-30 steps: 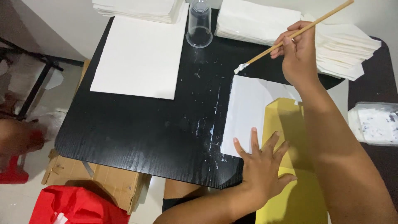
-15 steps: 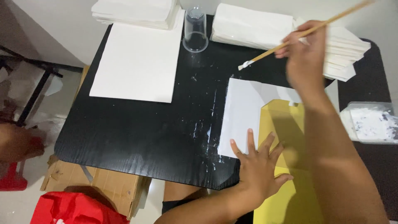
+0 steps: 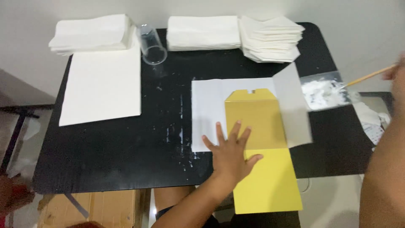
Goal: The person folds a white sheet of paper over a yellow template on a black table. They use a wooden stick to apply a white paste to the paper edges and then fold the paper over the template, pressing it down to secure the shape.
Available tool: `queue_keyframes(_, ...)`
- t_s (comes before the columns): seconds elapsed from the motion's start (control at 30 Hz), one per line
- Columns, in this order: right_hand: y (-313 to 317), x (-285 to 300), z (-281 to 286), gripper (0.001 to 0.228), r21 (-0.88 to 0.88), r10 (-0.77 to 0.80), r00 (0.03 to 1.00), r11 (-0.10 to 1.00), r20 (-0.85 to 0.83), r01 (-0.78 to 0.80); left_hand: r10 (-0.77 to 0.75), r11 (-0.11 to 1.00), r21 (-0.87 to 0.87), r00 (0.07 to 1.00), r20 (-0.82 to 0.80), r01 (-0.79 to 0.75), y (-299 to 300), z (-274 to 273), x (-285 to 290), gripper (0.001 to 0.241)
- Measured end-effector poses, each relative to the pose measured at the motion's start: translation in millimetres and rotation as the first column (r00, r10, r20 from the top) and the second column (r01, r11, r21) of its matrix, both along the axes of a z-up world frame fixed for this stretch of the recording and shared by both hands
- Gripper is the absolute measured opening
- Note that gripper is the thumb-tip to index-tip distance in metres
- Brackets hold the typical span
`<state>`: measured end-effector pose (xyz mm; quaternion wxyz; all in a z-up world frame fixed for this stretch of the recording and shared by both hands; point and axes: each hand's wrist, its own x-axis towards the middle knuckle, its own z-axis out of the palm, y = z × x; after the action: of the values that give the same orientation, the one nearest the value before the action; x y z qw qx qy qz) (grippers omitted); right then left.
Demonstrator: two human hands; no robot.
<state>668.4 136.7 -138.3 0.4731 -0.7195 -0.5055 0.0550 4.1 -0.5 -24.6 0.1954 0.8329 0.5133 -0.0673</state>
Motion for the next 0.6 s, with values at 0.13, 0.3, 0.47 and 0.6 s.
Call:
queue_keyframes(0.13, -43.1, -162.4, 77.3, 0.044, -0.014, -0.102, 0.986, 0.995, -0.132, 0.101, 0.024, 0.914, 0.405, 1.000, 0.009, -0.025, -4.1, -54.9, 5.1, 0.089)
queue_keyframes(0.3, -33.6, -198.9, 89.4, 0.050, -0.056, -0.142, 0.982, 0.989, -0.125, 0.136, 0.020, 0.990, 0.139, 1.000, -0.008, -0.019, -2.5, -16.0, 4.3, 0.087)
queue_keyframes(0.47, -45.0, -237.1, 93.5, 0.038, 0.064, -0.147, 0.934, 0.989, 0.326, 0.133, 0.019, 0.942, 0.336, 1.000, -0.020, -0.011, -3.9, -36.7, 2.7, 0.087)
queue_keyframes(0.6, -76.5, -334.8, 97.8, 0.013, 0.017, 0.282, 0.863, 0.948, 0.420, -0.318, 0.014, 0.953, 0.303, 0.999, 0.028, -0.022, -4.7, -34.5, 2.1, 0.086)
